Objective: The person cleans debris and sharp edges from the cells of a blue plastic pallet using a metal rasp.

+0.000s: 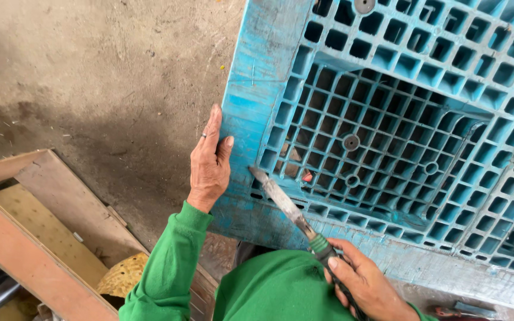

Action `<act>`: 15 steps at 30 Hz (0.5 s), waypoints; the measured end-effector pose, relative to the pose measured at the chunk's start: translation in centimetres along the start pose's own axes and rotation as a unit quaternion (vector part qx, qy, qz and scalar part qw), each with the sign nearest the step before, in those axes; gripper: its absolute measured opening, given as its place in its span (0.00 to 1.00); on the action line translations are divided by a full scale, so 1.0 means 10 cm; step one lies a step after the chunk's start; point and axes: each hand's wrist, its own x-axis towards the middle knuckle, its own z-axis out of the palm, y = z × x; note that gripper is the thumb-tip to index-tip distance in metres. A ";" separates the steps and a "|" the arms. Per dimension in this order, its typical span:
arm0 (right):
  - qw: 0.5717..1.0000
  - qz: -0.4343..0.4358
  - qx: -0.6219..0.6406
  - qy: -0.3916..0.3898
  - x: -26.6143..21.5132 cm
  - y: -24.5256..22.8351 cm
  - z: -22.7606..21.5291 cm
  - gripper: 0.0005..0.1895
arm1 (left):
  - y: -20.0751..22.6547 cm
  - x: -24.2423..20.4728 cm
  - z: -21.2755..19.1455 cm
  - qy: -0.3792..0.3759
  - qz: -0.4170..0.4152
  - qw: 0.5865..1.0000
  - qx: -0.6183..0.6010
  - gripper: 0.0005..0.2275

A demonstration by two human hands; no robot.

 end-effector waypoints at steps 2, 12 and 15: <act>1.000 0.013 0.014 0.001 0.01 0.05 -0.02 0.29 | 0.01 0.01 0.01 0.004 -0.008 1.000 -0.023 0.23; 0.976 -0.195 0.053 0.083 0.27 -0.22 -0.24 0.27 | -0.05 0.25 0.03 -0.061 -0.146 0.987 -0.009 0.28; 0.975 -0.199 0.007 0.097 0.32 -0.43 -0.33 0.28 | -0.04 0.45 0.13 -0.061 -0.131 0.989 0.044 0.30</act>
